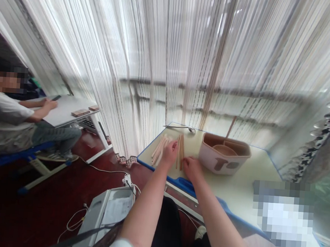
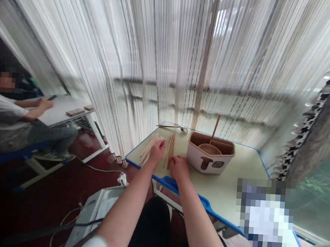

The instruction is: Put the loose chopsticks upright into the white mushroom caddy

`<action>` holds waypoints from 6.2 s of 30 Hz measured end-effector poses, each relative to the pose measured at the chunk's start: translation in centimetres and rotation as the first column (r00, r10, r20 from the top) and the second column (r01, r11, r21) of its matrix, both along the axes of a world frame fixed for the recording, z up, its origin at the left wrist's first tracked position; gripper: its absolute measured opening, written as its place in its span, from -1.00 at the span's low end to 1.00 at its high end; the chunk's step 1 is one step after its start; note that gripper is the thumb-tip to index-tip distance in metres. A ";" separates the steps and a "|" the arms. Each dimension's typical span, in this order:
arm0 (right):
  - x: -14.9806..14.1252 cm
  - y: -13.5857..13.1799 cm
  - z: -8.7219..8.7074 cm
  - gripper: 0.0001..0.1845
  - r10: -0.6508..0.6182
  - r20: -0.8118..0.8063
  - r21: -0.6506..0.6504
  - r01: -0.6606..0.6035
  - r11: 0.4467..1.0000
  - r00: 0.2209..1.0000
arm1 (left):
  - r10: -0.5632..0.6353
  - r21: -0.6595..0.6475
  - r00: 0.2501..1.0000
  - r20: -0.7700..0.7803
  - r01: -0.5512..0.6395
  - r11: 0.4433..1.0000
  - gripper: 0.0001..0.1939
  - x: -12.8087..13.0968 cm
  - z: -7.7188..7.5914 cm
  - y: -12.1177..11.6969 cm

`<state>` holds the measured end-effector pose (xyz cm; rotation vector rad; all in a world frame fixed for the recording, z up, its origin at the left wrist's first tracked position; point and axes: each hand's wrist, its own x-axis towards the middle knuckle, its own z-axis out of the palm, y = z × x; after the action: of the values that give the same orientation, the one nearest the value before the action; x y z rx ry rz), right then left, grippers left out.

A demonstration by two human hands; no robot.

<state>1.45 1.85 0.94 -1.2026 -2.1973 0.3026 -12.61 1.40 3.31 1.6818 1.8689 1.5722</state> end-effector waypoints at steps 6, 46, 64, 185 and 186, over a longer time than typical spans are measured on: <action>0.2 -0.3 -0.2 -0.74 -0.128 0.060 0.042 0.126 0.991 0.990 | -0.067 -0.366 0.930 -0.361 -0.076 0.928 -0.74 0.7 0.1 -1.4; 2.7 -0.9 1.3 -0.60 -0.290 -0.722 -0.464 -0.128 0.877 0.629 | 0.212 0.035 0.662 0.719 -0.339 0.940 -0.77 -0.4 0.6 -0.7; 2.1 -2.0 1.1 -0.59 -0.058 -0.531 -0.279 -0.110 0.954 0.846 | 0.010 0.108 0.560 0.829 -0.177 0.978 -0.68 -1.0 4.6 -3.4; 16.8 8.5 16.5 -0.82 -0.011 -0.307 0.191 0.073 0.979 0.952 | -0.521 0.294 0.834 -0.182 0.551 0.781 -0.81 16.3 20.0 9.7; 16.8 8.5 16.3 -0.83 -0.015 -0.295 0.189 0.074 0.979 0.955 | -0.544 0.288 0.826 -0.149 0.562 0.775 -0.79 16.3 19.9 9.8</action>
<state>18.29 10.35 17.28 -1.0250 -1.8927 0.2211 3.66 11.19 23.21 2.1683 0.9952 1.6194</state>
